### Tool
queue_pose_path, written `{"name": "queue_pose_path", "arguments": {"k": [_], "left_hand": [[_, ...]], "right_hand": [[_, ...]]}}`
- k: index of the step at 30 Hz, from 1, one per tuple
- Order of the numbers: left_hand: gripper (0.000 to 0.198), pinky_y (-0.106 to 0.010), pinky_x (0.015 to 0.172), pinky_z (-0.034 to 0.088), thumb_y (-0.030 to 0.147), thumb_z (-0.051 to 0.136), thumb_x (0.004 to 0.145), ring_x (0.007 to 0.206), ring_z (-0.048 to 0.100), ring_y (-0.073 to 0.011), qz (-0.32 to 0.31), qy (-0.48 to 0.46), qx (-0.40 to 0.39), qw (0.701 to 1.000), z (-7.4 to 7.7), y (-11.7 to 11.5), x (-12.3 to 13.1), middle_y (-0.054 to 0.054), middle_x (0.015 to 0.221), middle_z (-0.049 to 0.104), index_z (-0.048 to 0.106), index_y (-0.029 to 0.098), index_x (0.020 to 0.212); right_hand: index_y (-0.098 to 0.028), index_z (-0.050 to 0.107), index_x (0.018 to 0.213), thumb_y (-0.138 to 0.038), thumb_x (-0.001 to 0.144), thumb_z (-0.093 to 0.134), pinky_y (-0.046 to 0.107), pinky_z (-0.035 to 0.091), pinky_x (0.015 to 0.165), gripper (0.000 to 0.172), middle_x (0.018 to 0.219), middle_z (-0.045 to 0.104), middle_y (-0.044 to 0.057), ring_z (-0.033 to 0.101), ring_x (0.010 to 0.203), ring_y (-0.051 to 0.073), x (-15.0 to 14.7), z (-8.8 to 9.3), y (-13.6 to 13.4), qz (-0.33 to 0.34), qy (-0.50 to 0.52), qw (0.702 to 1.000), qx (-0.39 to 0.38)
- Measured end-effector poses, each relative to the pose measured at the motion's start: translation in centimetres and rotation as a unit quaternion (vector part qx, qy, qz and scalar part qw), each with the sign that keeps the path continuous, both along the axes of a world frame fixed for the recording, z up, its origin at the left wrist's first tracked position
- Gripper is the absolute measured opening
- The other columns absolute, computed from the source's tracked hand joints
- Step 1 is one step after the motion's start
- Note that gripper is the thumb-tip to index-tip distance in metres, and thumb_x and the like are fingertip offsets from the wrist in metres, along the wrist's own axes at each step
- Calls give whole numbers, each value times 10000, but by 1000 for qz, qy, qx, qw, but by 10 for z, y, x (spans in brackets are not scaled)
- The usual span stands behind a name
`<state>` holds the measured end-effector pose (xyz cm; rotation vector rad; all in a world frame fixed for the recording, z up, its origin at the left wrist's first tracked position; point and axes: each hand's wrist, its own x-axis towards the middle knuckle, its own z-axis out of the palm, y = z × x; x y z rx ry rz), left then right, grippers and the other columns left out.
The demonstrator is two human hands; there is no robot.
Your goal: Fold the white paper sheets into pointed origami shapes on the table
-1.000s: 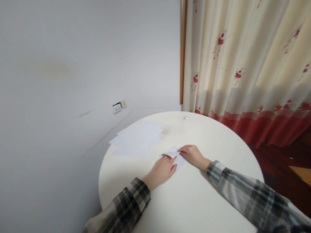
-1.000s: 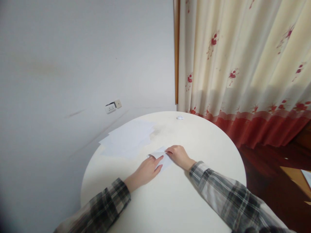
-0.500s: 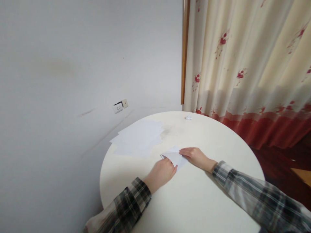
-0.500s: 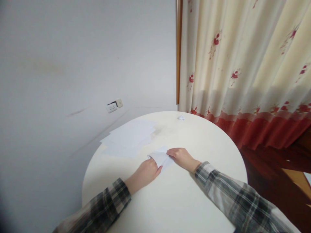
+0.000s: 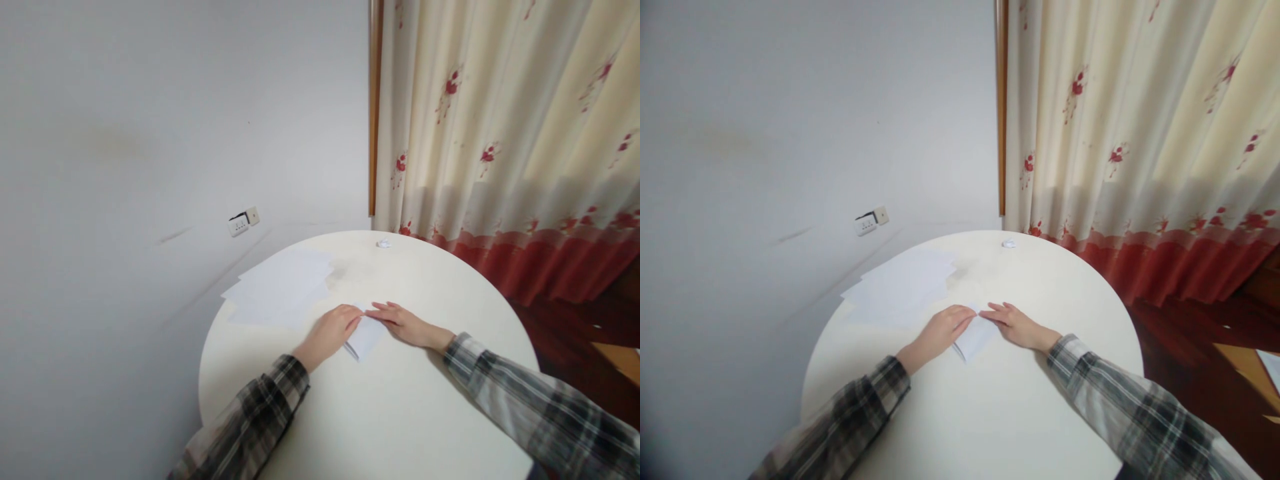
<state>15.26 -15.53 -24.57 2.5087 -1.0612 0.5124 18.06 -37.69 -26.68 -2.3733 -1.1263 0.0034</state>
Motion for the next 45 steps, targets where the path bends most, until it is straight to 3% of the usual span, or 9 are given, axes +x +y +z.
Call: {"name": "queue_pose_path", "arguments": {"k": [5,11,16,22,28,34,45], "left_hand": [[277,-283,908,383,110,441,819,1020,464,-144,-44,40,43,997,-20,-2,10,-32,1064,542,514,197,1072],[512,-342,944,338,5,418,730,1095,385,-189,-29,30,106,993,-23,-4,9,-58,1181,462,408,188,1209],[535,-342,922,341,27,426,738,1074,385,-193,-25,28,135,990,-22,-8,12,-56,1164,460,395,221,1234],[483,-331,875,379,51,422,782,1035,411,-192,-19,3,139,990,-21,-10,11,-68,1105,477,427,246,1224],[390,-314,905,381,95,423,830,1046,427,-186,-37,-27,129,991,-22,-4,8,-78,1124,489,471,222,1195],[333,-303,945,359,177,408,870,1092,429,-168,-46,-26,129,990,-22,2,0,-49,1165,488,479,252,1186],[411,-304,1028,278,62,347,840,1221,331,-146,-91,25,133,987,-25,13,-25,-60,1311,406,435,188,1222]], "right_hand": [[-193,248,1343,-300,890,312,436,162,1053,470,1243,490,50,347,1214,168,1,-1,-3,-23,88,994,54],[-154,374,1265,-347,857,370,374,290,1004,451,1181,545,74,434,1142,175,5,-3,-3,-53,114,982,143],[-155,449,1195,-352,825,420,361,354,950,419,1164,555,84,485,1086,190,7,-2,-3,-81,164,970,163],[-174,505,1128,-304,841,411,331,414,858,329,1053,613,70,557,952,182,1,8,2,-67,87,987,116],[-226,508,1131,-225,867,355,418,304,953,305,1135,559,65,509,1038,182,-4,7,3,-30,-62,998,9],[-223,490,1131,-197,867,336,433,281,964,307,1109,572,62,507,1036,170,-7,9,2,-44,-77,996,-1],[-218,487,1128,-174,852,347,439,286,957,312,1133,562,56,499,1048,173,-9,8,2,-53,-72,996,-1]]}}
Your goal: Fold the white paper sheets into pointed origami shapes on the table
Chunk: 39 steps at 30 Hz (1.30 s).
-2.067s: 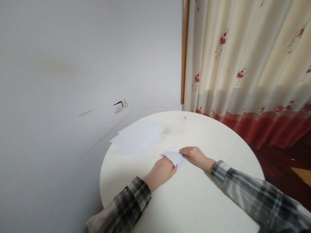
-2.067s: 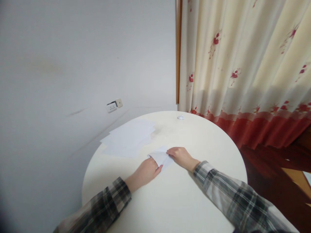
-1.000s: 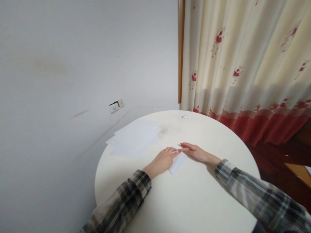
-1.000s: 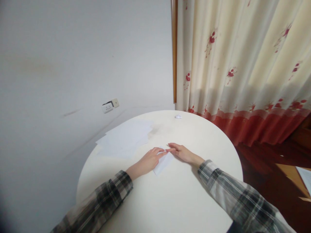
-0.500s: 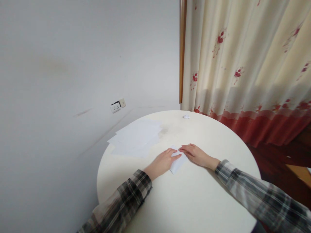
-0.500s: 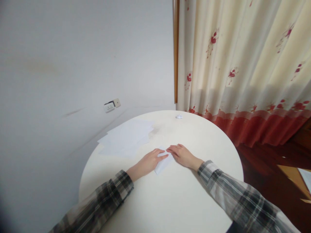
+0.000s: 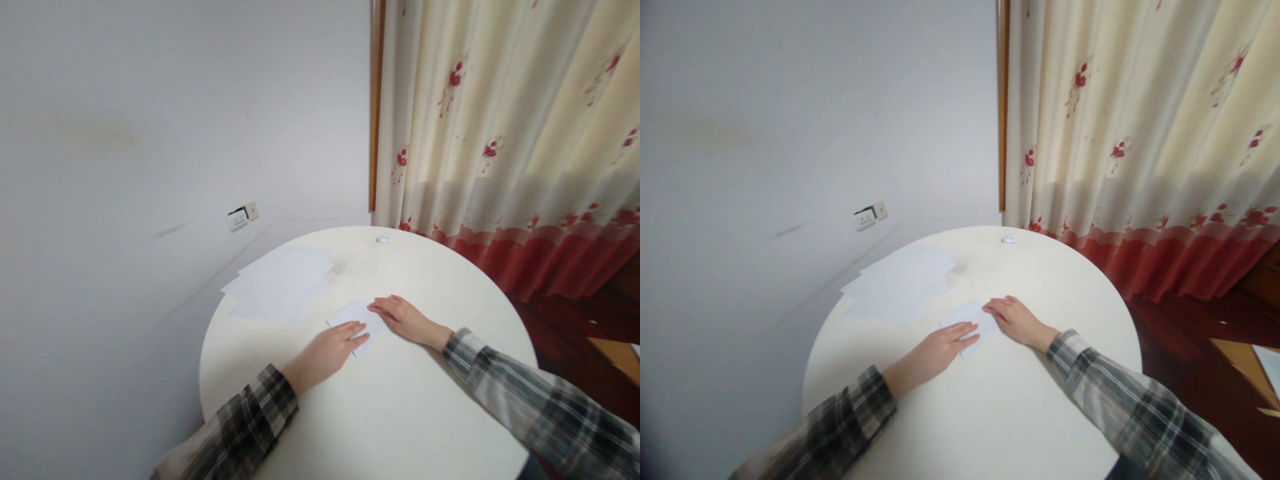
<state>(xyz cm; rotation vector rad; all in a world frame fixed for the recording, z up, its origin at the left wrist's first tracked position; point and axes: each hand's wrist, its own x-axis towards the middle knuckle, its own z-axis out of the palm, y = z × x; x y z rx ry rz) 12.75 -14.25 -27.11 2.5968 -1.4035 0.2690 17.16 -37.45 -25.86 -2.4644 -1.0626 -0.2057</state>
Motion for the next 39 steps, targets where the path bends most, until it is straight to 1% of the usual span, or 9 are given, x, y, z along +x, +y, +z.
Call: {"name": "queue_pose_path", "arguments": {"k": [6,10,14,19,24,26,31,36,39], "left_hand": [[544,-321,1047,267,3,318,758,1255,272,-122,-18,84,-47,995,5,4,-11,-42,1343,365,363,164,1276],[492,-301,1032,299,53,379,758,1210,357,-126,-10,103,-98,990,11,9,-14,-45,1298,429,426,167,1235],[446,-311,1007,338,93,430,760,1156,429,-143,0,95,-125,988,11,10,-14,-52,1238,495,473,176,1196],[426,-306,998,351,98,450,760,1145,440,-144,-3,82,-125,989,7,10,-11,-61,1221,510,486,168,1178],[348,-308,984,370,125,417,816,1128,456,-137,-4,65,-116,991,3,12,-8,-49,1191,537,510,180,1147],[331,-306,985,369,128,413,827,1128,456,-133,-3,64,-112,992,3,12,-8,-44,1192,537,520,184,1136],[325,-306,997,355,131,414,841,1139,445,-132,2,71,-95,993,10,11,-7,-48,1214,518,514,174,1147],[305,-295,1002,346,164,404,868,1146,439,-131,7,82,-81,993,16,11,-5,-58,1216,516,515,152,1152],[296,-283,998,349,170,414,868,1140,446,-126,9,97,-94,991,16,12,-3,-62,1210,521,526,143,1141]], "right_hand": [[-222,489,1131,-179,853,342,429,284,960,317,1126,569,57,506,1041,168,4,-4,-2,0,-4,1000,5],[-226,488,1134,-185,851,351,422,290,958,316,1112,580,53,512,1034,164,3,-5,-1,1,-4,1000,6],[-222,488,1147,-212,860,356,420,291,964,315,1129,569,60,504,1050,168,0,-4,0,1,-14,1000,0],[-235,483,1180,-283,892,334,442,267,981,328,1171,549,58,429,1143,198,-6,-1,1,5,-35,999,-38],[-230,486,1185,-310,893,348,460,267,984,332,1230,502,63,381,1184,215,-13,-2,2,23,-71,995,-59],[-203,501,1167,-288,890,360,455,294,973,322,1222,501,89,391,1172,222,-15,-2,4,27,-103,993,-56],[-148,532,1111,-237,881,371,389,414,889,295,1070,569,127,487,1044,216,-24,0,10,62,-144,987,-41],[-156,530,1113,-242,884,361,368,427,881,297,1072,543,125,487,1030,211,-41,8,14,84,-120,989,-33],[-165,531,1125,-254,878,374,366,427,879,306,1082,525,130,481,1030,212,-47,11,15,91,-102,990,-34]]}}
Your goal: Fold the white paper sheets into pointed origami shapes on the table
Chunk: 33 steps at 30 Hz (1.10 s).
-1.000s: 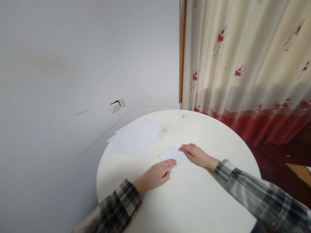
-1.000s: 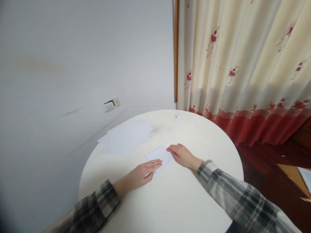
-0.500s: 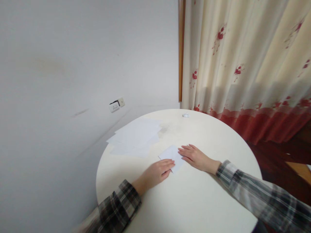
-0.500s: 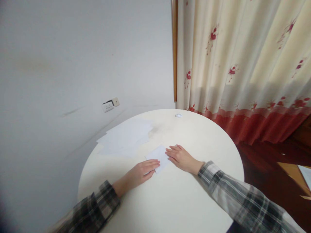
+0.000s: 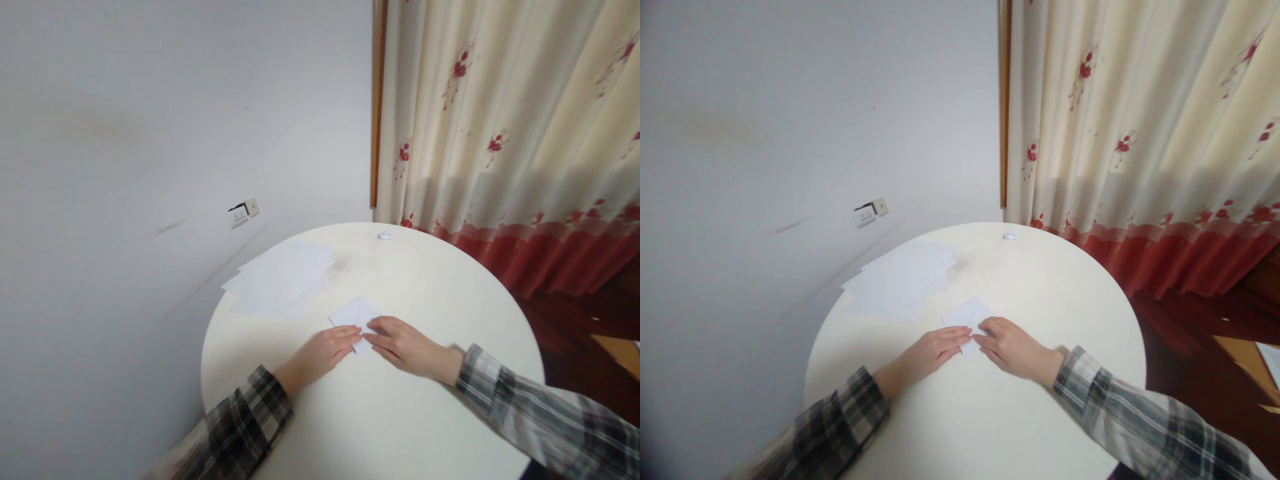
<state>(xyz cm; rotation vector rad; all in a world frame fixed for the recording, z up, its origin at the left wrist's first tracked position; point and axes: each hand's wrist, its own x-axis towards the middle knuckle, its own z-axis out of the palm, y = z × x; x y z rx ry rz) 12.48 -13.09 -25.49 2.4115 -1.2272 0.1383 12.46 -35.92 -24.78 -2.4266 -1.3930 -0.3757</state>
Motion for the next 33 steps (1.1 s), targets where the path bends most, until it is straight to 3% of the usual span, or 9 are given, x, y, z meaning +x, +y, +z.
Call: {"name": "queue_pose_path", "arguments": {"k": [6,11,22,33], "left_hand": [[231,-259,950,403,205,460,854,1060,521,-123,7,26,-58,998,-7,3,6,-28,1115,593,598,178,1037],[195,-238,883,453,217,448,860,962,576,-115,8,-39,-71,997,-11,4,4,-21,983,652,631,169,910],[245,-267,796,503,120,347,874,887,591,-154,-50,-251,20,966,-6,1,-4,-70,878,650,590,94,896],[289,-267,785,512,151,299,903,873,594,-151,-52,-257,26,965,-5,3,-5,-70,879,647,580,85,900]], "right_hand": [[-196,519,1167,-264,866,397,374,415,896,332,1145,490,131,454,1070,219,-3,1,0,-4,21,1000,-14],[-200,523,1172,-267,869,391,367,399,923,337,1184,467,133,423,1111,220,-6,2,0,-7,28,999,-15],[-187,521,1177,-259,868,393,373,368,956,342,1227,435,149,394,1149,232,-9,3,1,-12,27,999,-29],[-208,518,1176,-221,861,407,384,363,963,334,1274,411,144,370,1186,236,-10,1,0,-7,19,1000,-24]]}}
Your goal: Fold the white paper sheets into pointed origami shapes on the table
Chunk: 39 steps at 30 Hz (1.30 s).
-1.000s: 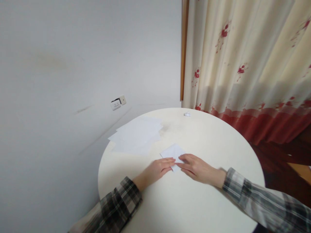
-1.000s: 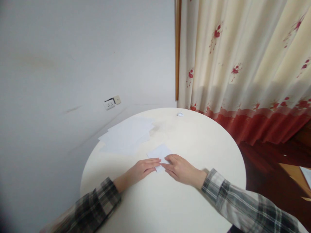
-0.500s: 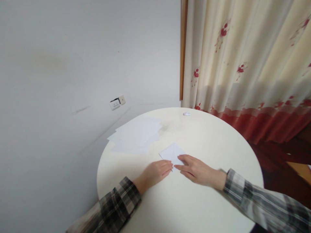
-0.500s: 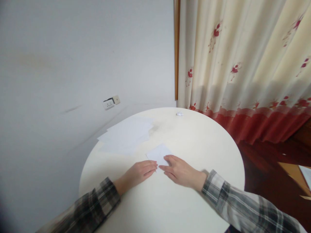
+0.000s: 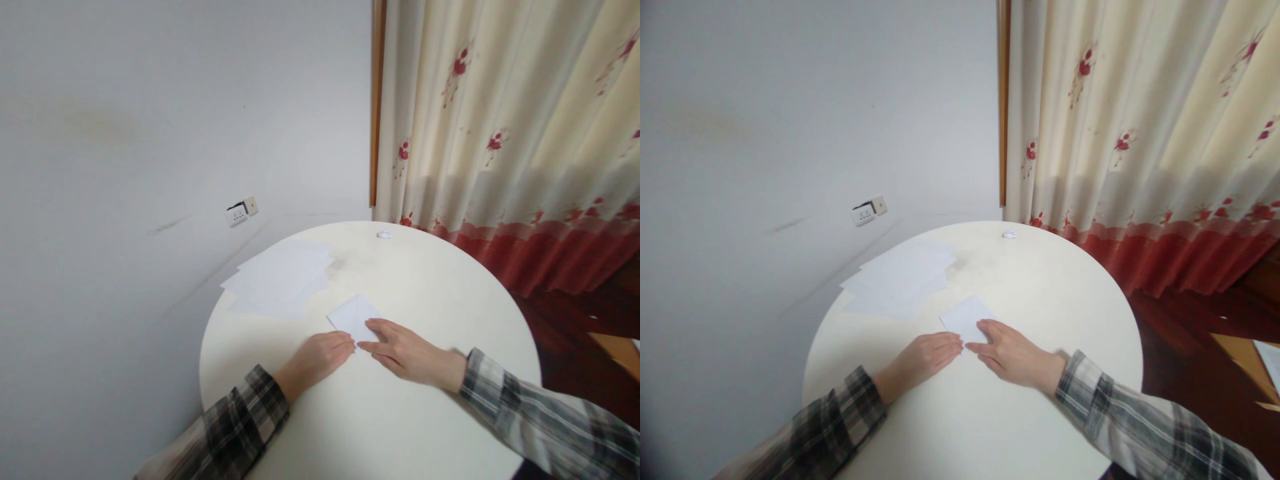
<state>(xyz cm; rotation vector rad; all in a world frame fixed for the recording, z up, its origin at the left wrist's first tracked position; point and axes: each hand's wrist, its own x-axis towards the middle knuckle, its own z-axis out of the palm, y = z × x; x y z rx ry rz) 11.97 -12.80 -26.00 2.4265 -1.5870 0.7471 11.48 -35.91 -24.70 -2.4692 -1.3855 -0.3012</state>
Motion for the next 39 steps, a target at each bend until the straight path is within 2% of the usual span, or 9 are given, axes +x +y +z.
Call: {"name": "queue_pose_path", "arguments": {"k": [14,22,25,28,30,33,36,39], "left_hand": [[222,-284,763,515,135,358,882,866,591,-170,-8,-1,13,1000,1,2,0,-78,878,641,574,83,890],[185,-284,743,511,129,380,874,856,594,-165,-3,-3,29,1000,-1,1,-1,-71,867,637,562,93,877],[186,-286,743,510,124,377,872,857,596,-164,0,5,33,999,0,0,-2,-72,864,637,560,97,881],[203,-287,739,510,117,363,869,852,598,-163,0,17,22,1000,2,-1,-4,-73,856,641,564,103,895],[195,-282,763,501,116,379,859,863,594,-158,0,39,-14,999,4,-3,-4,-68,861,643,567,112,910],[155,-262,787,485,125,439,830,853,592,-141,27,102,-129,986,12,-8,-4,-49,867,645,580,139,893],[120,-252,753,482,147,491,795,792,599,-137,72,160,-256,951,27,-15,-2,-34,822,650,603,167,832],[94,-252,709,481,182,526,765,725,598,-145,116,226,-346,903,48,-26,2,-29,765,649,619,169,772]], "right_hand": [[-227,487,1207,-213,872,384,405,328,986,351,1320,362,154,314,1229,244,1,-3,-1,10,12,1000,-15],[-223,462,1228,-213,871,390,421,275,1016,365,1378,280,128,247,1264,239,0,1,-2,26,42,998,-28],[-210,468,1222,-232,874,384,429,268,1018,358,1371,295,129,255,1261,240,0,0,-2,21,41,999,-27],[-172,470,1210,-259,879,376,419,297,1002,355,1300,400,140,343,1210,227,2,-1,0,1,29,1000,0],[-156,483,1188,-263,881,375,392,349,965,343,1198,500,133,436,1124,205,5,-1,1,-16,26,999,39],[-172,518,1138,-275,878,391,360,408,889,307,1082,574,104,512,1007,183,12,4,5,-37,32,992,117],[-204,581,1034,-307,864,437,343,423,843,245,991,620,71,546,933,174,21,16,11,-45,53,976,208],[-200,634,893,-313,831,501,298,436,782,185,877,648,48,570,843,159,28,33,17,-43,104,951,288]]}}
